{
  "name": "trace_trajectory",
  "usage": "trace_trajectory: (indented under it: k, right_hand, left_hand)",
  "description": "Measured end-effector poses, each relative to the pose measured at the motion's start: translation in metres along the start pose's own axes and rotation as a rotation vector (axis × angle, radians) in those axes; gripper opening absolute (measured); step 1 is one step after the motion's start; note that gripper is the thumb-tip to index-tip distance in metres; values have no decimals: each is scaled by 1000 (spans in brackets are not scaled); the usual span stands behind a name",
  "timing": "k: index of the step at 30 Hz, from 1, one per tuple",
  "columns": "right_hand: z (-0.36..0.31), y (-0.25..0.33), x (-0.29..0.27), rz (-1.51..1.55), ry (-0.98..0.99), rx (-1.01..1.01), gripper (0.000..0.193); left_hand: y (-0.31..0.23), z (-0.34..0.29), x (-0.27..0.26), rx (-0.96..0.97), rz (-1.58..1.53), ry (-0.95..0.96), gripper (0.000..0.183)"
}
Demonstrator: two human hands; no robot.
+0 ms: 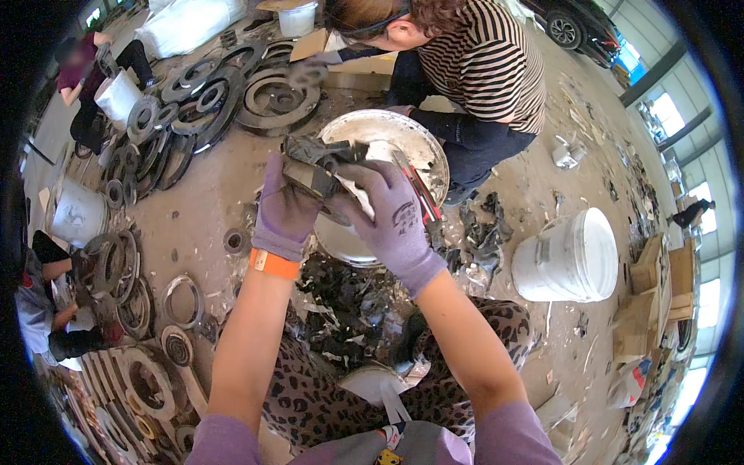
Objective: Scraping residue from circular metal rings using a hand tool while working in a group.
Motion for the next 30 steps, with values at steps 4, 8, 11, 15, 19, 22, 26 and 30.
trace_trajectory:
  k: [4,8,11,15,19,22,26,30]
  right_hand:
    - [8,12,18,-249,245,-140,37]
    - [13,24,19,-473,249,-208,27]
    - [13,36,30,-611,296,-383,19]
    - [36,5,21,-279,204,-122,11]
    - [43,-30,10,70,114,123,15]
    - [21,-32,-1,228,34,162,24]
    - [-7,-70,-34,184,-144,275,26]
    - [-22,-123,-27,-548,163,417,37]
  left_hand:
    - [-10,-1,-5,24,28,2,45]
    - [-4,-1,-5,32,-65,-5,40]
    - [-6,-2,-3,61,-70,2,39]
    - [-5,-5,1,85,58,-84,41]
    - [9,-3,9,28,33,-13,42]
    - [-4,-5,-2,74,8,-52,42]
    - [-12,-6,-14,88,-75,-91,40]
    - [-10,-6,-17,99,-52,-89,46]
Point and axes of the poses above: each hand's wrist, its own z-axis towards the middle knuckle, its own x-axis out of the palm, y = z × x, the point moved 10 cm from there along z, towards the middle knuckle, and after that the axes turned 14 degrees about y, right-handed, at the moved point
